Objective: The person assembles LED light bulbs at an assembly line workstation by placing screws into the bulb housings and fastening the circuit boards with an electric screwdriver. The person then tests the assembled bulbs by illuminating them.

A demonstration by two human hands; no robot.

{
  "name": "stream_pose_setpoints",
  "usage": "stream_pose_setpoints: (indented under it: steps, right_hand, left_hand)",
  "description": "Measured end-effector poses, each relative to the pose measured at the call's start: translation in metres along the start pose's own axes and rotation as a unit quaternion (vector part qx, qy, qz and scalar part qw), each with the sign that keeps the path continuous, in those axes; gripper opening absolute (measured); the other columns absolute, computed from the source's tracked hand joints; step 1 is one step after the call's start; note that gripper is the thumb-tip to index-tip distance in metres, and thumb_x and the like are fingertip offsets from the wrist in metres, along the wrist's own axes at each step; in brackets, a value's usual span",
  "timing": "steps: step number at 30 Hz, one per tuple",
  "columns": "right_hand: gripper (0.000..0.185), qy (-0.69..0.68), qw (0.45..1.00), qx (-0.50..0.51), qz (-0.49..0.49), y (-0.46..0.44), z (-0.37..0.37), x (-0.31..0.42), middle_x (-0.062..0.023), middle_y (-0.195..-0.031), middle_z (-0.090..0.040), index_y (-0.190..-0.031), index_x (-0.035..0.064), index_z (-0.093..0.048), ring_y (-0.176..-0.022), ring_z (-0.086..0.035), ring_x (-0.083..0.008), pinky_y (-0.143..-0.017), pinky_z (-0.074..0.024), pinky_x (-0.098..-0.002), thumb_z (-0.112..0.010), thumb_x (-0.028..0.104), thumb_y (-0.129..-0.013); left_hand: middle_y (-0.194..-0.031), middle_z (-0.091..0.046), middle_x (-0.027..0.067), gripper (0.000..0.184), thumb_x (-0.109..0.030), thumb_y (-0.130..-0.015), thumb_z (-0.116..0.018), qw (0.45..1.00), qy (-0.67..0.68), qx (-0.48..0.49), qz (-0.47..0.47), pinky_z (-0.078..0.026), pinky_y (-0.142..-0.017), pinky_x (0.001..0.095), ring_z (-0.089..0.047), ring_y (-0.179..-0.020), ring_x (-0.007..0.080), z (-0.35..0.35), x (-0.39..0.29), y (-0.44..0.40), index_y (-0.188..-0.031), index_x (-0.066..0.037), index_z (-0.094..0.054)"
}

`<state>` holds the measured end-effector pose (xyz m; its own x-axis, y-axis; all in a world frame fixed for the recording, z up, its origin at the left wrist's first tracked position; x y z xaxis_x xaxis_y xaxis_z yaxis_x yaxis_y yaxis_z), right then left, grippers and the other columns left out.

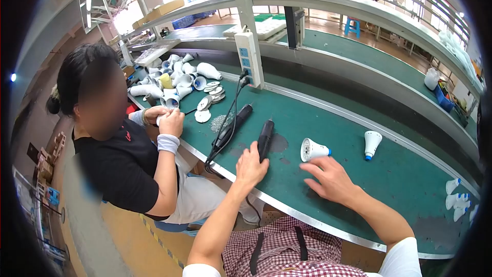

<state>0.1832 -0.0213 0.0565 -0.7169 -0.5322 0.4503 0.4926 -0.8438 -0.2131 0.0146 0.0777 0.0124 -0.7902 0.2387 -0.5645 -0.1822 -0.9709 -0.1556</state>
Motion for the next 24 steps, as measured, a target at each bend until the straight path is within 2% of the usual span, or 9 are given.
stream_pose_setpoints:
  steps: [2, 7, 10, 11, 15, 17, 19, 21, 24]
  right_hand:
    - [0.058, 0.166, 0.966, -0.164, 0.113, -0.026, 0.037, 0.026, -0.0114, -0.106, -0.046, -0.108, 0.0139, -0.050, -0.100, -0.045, -0.0264, -0.089, -0.0341, -0.0449, -0.070, 0.011, -0.054]
    - [0.034, 0.179, 0.911, -0.287, 0.235, -0.052, 0.034, 0.064, -0.0065, -0.094, -0.052, -0.091, 0.0092, -0.056, -0.095, -0.049, -0.0245, -0.086, -0.0361, -0.0430, -0.064, 0.014, -0.058]
    - [0.026, 0.190, 0.894, -0.280, 0.294, -0.031, 0.054, 0.079, -0.0049, -0.080, -0.052, -0.090, 0.0089, -0.056, -0.080, -0.053, -0.0199, -0.080, -0.0400, -0.0377, -0.059, 0.013, -0.065]
    - [0.024, 0.169, 0.884, -0.295, 0.321, -0.022, 0.060, 0.085, -0.0043, -0.075, -0.051, -0.090, 0.0090, -0.056, -0.074, -0.053, -0.0189, -0.077, -0.0418, -0.0348, -0.058, 0.012, -0.066]
    - [0.026, 0.155, 0.893, -0.277, 0.320, 0.022, 0.079, 0.087, -0.0045, -0.075, -0.053, -0.090, 0.0088, -0.057, -0.070, -0.055, -0.0184, -0.072, -0.0448, -0.0310, -0.062, 0.012, -0.065]
    - [0.035, 0.088, 0.933, -0.299, 0.181, 0.039, 0.095, 0.062, -0.0057, -0.074, -0.056, -0.090, 0.0077, -0.057, -0.068, -0.056, -0.0201, -0.067, -0.0464, -0.0307, -0.070, 0.013, -0.059]
    - [0.042, -0.034, 0.922, -0.384, 0.025, 0.068, 0.108, 0.031, -0.0057, -0.076, -0.058, -0.093, 0.0074, -0.057, -0.071, -0.058, -0.0177, -0.065, -0.0463, -0.0282, -0.076, 0.010, -0.055]
    - [0.043, -0.232, 0.844, -0.454, -0.168, 0.104, 0.106, -0.012, -0.0019, -0.072, -0.056, -0.100, 0.0031, -0.051, -0.067, -0.055, -0.0096, -0.062, -0.0446, -0.0225, -0.071, 0.000, -0.062]
    - [0.038, -0.486, 0.714, -0.487, -0.131, 0.140, 0.123, -0.020, -0.0065, -0.072, -0.055, -0.105, -0.0006, -0.045, -0.061, -0.055, -0.0131, -0.058, -0.0452, -0.0257, -0.060, 0.001, -0.070]
  left_hand:
    - [-0.099, -0.052, 0.0272, 0.062, -0.023, -0.067, -0.061, 0.996, 0.084, -0.023, -0.031, -0.041, -0.079, 0.0408, -0.053, -0.090, 0.0391, 0.007, -0.029, 0.010, -0.118, 0.003, -0.038]
    - [-0.103, -0.052, 0.0196, 0.061, -0.019, -0.070, -0.065, 0.962, 0.253, 0.060, -0.085, -0.040, -0.083, 0.0312, -0.052, -0.096, 0.0221, 0.055, -0.079, 0.075, -0.118, 0.005, -0.037]
    - [-0.098, -0.052, 0.0130, 0.058, -0.013, -0.073, -0.063, 0.941, 0.303, 0.115, -0.098, -0.044, -0.076, 0.0285, -0.053, -0.089, 0.0179, 0.054, -0.099, 0.093, -0.120, 0.004, -0.034]
    - [-0.119, -0.040, 0.0181, 0.067, -0.023, -0.076, -0.061, 0.911, 0.363, 0.192, -0.043, -0.029, -0.095, 0.0301, -0.040, -0.111, 0.0219, 0.062, -0.123, 0.105, -0.126, 0.003, -0.025]
    - [-0.117, -0.043, 0.0136, 0.055, -0.018, -0.081, -0.056, 0.822, 0.506, 0.231, -0.119, -0.031, -0.093, 0.0290, -0.042, -0.109, 0.0210, 0.060, -0.154, 0.113, -0.124, 0.003, -0.029]
    - [-0.119, -0.042, 0.0131, 0.058, -0.023, -0.082, -0.056, 0.657, 0.675, 0.334, -0.034, -0.031, -0.093, 0.0285, -0.041, -0.110, 0.0200, 0.052, -0.172, 0.113, -0.126, 0.002, -0.028]
    - [-0.125, -0.037, 0.0116, 0.065, -0.030, -0.082, -0.056, 0.687, 0.633, 0.354, -0.035, -0.030, -0.095, 0.0290, -0.039, -0.113, 0.0200, 0.037, -0.160, 0.099, -0.129, 0.000, -0.024]
    - [-0.094, -0.052, 0.0110, 0.048, -0.007, -0.077, -0.058, 0.763, 0.566, 0.297, -0.091, -0.046, -0.070, 0.0276, -0.053, -0.083, 0.0153, 0.064, -0.176, 0.084, -0.118, 0.002, -0.036]
    - [-0.093, -0.051, 0.0088, 0.041, -0.002, -0.079, -0.053, 0.834, 0.429, 0.104, -0.333, -0.046, -0.065, 0.0244, -0.052, -0.076, 0.0123, 0.124, -0.216, 0.028, -0.117, -0.002, -0.038]
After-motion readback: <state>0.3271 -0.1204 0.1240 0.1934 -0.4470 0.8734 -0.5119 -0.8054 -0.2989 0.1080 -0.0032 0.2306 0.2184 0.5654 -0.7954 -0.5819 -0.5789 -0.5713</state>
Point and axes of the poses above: each hand's wrist, its own y-axis away from the middle knuckle, its own z-axis out of the back of the hand, x = y × z, the point moved 8 cm from there along -y, towards the middle knuckle
